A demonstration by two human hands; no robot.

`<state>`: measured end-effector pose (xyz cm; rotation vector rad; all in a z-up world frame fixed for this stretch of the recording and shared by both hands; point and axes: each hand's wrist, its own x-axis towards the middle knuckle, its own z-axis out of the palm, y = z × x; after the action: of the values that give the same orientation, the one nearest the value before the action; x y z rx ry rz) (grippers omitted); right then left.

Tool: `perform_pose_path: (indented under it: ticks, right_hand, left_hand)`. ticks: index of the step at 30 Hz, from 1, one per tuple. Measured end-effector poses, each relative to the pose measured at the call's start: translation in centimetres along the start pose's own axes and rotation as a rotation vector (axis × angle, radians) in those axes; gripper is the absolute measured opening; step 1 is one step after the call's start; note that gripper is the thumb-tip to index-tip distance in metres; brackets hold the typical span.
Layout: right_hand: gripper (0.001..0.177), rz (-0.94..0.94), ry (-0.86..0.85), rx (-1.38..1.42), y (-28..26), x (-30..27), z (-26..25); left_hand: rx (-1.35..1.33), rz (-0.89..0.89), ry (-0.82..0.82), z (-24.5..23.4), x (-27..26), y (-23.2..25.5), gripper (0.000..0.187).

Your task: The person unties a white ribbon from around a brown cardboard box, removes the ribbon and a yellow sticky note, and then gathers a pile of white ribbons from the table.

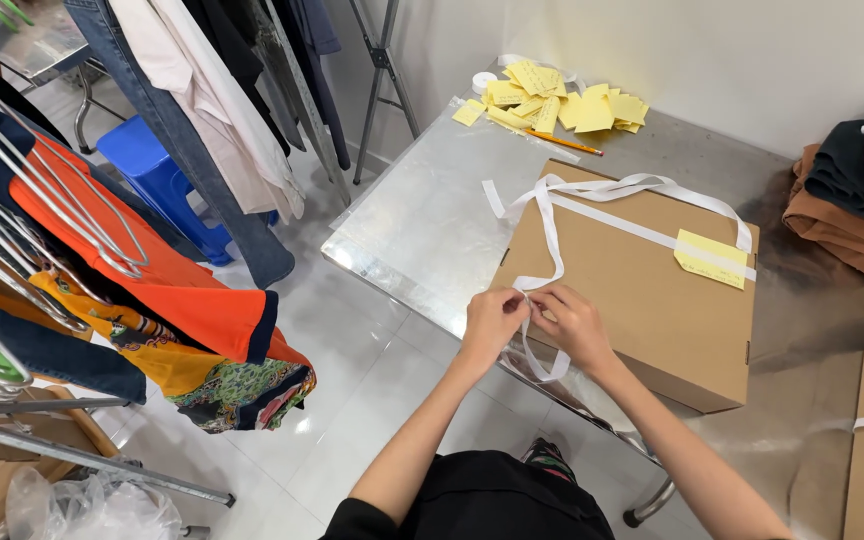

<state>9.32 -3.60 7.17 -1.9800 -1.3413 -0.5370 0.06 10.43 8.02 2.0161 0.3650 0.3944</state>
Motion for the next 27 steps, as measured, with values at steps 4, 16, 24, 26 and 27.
perform_pose_path:
  ticks: [4,16,24,26,27]
  right_hand:
    - [0.009,0.01,0.049,-0.016,-0.3,-0.2,0.3]
    - [0.01,0.148,0.102,0.021,-0.6,-1.0,-0.6]
    - [0.011,0.213,0.1,0.104,-0.3,-2.0,-0.6]
    - [0.011,0.208,0.096,0.101,-0.4,-1.9,-0.7]
    - [0.01,0.202,0.091,0.097,-0.5,-1.9,-0.7]
  left_hand:
    - [-0.029,-0.02,0.021,-0.6,-0.3,1.5,0.021]
    - [-0.023,0.002,-0.111,0.3,0.3,1.0,0.023]
    - [-0.005,0.0,-0.085,0.7,0.2,1.5,0.023]
    - [0.011,0.012,-0.085,0.4,0.3,1.6,0.023]
    - [0.026,0.023,-0.084,0.2,0.3,1.6,0.022]
